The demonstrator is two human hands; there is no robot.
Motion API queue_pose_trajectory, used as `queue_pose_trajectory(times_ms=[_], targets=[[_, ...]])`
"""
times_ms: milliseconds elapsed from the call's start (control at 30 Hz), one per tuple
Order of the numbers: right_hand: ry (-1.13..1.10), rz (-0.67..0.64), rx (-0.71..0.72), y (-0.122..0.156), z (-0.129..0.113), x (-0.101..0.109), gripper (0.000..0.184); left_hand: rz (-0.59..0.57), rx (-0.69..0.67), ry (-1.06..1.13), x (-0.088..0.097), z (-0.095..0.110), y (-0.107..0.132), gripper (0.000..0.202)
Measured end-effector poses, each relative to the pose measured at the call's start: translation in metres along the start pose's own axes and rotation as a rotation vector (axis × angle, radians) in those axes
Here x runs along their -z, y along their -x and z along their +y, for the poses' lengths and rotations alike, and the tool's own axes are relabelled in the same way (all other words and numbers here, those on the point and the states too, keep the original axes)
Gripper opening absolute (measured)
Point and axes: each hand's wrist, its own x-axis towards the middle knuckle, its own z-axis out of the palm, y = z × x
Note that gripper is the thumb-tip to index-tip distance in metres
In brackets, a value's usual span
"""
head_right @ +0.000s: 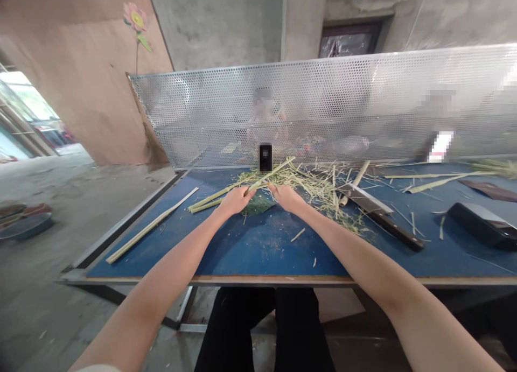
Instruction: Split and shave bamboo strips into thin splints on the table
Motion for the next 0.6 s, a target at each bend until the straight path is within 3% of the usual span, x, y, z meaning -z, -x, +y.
queue_pose_trajectory(times_ms=[267,500,600], targets=[[0.088,0.002,-0.054,0.002,-0.004,0.009,0.065,-0.041,-0.035,0.086,0.004,-0.001,0.001,0.054],[0.118,0.106,-0.14,-0.014,0.019,0.023,0.071,-0.136,-0.036,0.139,0.01,0.002,-0.006,0.063],[0.058,0.237,-0.257,-0.022,0.041,0.037,0.066,-0.151,-0.024,0.136,0.012,0.002,-0.006,0.064]])
